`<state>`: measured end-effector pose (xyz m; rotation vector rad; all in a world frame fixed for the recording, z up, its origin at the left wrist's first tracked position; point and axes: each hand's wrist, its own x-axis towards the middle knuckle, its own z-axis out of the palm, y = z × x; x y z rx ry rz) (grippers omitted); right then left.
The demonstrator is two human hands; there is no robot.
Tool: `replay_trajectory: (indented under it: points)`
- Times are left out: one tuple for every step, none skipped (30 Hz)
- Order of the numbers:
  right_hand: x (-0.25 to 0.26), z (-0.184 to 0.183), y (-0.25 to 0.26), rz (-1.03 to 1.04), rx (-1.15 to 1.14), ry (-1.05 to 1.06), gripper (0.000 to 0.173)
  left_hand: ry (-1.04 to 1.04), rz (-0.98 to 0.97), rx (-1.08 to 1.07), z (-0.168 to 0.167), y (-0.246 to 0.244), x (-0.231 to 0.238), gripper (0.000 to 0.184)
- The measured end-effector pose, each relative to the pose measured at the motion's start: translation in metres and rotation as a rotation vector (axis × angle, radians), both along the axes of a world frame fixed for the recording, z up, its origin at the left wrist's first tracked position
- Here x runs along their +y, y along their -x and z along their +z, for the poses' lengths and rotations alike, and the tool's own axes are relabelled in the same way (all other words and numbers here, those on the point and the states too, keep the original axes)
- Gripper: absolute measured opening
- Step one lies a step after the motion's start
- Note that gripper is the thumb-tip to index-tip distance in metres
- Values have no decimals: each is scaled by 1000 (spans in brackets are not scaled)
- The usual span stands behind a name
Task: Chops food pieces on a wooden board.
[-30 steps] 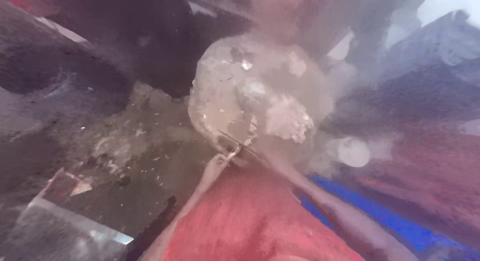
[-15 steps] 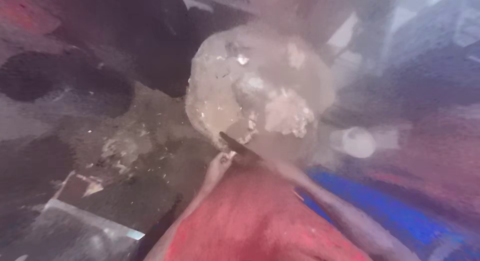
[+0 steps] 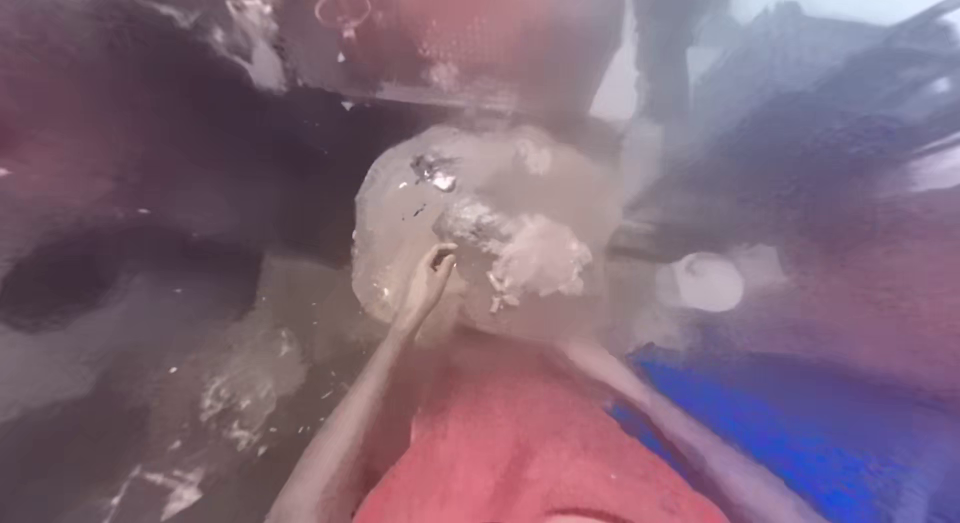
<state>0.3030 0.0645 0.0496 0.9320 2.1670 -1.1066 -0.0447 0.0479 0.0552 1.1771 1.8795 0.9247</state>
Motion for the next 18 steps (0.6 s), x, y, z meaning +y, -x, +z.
replay_trajectory:
  points:
    - [-2, -4, 3, 30, -5, 6, 45, 5, -81, 50, -3, -4, 19, 29]
    - [-4, -5, 6, 30, 0, 2, 45, 19, -169, 126, -9, -9, 38, 28]
    - [-5, -8, 7, 27, 11, -1, 45, 64, -244, 224, -14, -16, 54, 28]
    - [-4, -11, 7, 20, 25, -8, 46, 128, -308, 333, -20, -25, 69, 29]
    - [-3, -12, 6, 8, 38, -14, 48, 181, -360, 438, -26, -35, 82, 30]
    - [0, -11, 4, -2, 51, -17, 49, 227, -396, 516, -30, -46, 93, 32]
    - [3, -8, 4, -7, 57, -8, 49, 265, -430, 575, -33, -55, 101, 37]
    - [6, -5, 4, -16, 61, 14, 51, 304, -450, 622, -38, -63, 107, 41]
    - [8, -4, 5, -28, 72, 26, 50, 324, -475, 656, -40, -69, 113, 41]
    - [9, -6, 5, -44, 94, 32, 50, 335, -510, 670, -40, -74, 116, 41]
    - [9, -10, 5, -57, 117, 42, 50, 329, -553, 687, -40, -79, 118, 39]
    - [9, -16, 5, -64, 139, 61, 50, 319, -598, 688, -35, -85, 117, 40]
    - [9, -21, 8, -71, 156, 99, 51, 305, -654, 676, -29, -91, 115, 41]
    - [11, -23, 12, -93, 192, 145, 51, 286, -702, 657, -26, -95, 114, 39]
    - [12, -24, 17, -125, 243, 182, 50, 269, -743, 640, -26, -98, 114, 35]
    - [12, -35, 22, -155, 298, 188, 49, 255, -777, 637, -30, -100, 114, 32]
    - [12, -44, 27, -182, 332, 192, 49, 261, -811, 634, -35, -102, 113, 32]
    - [13, -49, 32, -199, 340, 184, 49, 250, -841, 638, -38, -103, 111, 31]
